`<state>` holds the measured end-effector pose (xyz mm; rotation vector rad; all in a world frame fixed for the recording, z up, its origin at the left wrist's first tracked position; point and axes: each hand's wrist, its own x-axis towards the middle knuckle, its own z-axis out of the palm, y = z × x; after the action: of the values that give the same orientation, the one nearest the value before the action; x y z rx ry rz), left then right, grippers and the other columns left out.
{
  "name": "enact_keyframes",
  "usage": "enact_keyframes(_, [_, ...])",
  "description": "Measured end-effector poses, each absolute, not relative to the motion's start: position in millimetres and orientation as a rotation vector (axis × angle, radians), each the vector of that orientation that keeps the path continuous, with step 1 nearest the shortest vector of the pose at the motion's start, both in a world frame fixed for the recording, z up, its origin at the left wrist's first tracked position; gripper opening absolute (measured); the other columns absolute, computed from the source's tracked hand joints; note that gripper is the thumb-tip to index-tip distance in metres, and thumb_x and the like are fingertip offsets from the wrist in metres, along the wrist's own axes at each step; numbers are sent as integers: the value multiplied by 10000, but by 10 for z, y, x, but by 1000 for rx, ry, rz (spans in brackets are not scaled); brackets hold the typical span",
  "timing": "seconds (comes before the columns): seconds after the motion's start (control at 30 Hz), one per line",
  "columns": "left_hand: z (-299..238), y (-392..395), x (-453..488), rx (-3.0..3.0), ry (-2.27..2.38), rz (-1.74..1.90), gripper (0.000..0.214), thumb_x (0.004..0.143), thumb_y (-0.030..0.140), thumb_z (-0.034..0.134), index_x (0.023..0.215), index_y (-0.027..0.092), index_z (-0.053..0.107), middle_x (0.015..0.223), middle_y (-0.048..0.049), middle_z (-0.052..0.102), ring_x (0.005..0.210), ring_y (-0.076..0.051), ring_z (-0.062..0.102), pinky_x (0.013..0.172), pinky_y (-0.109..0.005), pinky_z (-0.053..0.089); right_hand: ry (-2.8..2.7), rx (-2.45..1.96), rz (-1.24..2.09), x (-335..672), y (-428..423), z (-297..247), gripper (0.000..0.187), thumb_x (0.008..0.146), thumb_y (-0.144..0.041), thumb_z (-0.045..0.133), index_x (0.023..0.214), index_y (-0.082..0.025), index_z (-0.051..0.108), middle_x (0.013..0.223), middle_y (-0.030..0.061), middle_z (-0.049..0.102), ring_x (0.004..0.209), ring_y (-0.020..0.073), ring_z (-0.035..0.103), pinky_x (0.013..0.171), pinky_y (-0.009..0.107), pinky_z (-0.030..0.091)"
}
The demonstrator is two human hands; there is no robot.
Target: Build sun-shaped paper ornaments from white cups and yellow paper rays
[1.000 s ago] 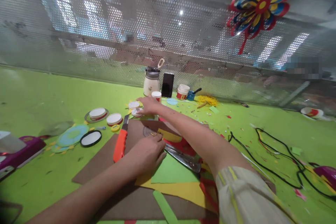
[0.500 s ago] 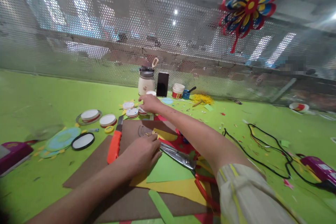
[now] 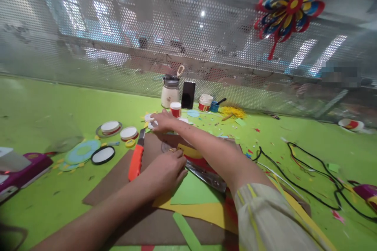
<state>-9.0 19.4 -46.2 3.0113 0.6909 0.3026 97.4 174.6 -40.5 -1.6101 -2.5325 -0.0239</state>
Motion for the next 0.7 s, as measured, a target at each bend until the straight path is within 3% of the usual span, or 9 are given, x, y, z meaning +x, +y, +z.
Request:
enact_keyframes(0.23, [-443, 186, -97, 2995, 705, 297, 162, 854, 224, 526, 854, 131, 658, 879, -132, 664, 810, -265, 616, 760, -386, 488, -2466, -1521, 12, 1004, 1717, -320, 576, 784, -398, 697, 1280, -152, 539, 1152, 120, 654, 1092, 285, 545, 873, 352, 413])
enact_keyframes(0.7, [-432, 212, -110, 2919, 685, 311, 197, 856, 222, 492, 847, 122, 662, 887, -150, 668, 868, -297, 614, 791, -425, 484, -2506, -1263, 200, 1140, 1450, -132, 698, 767, -325, 736, 1363, -100, 452, 1109, 131, 665, 998, 233, 597, 874, 339, 424])
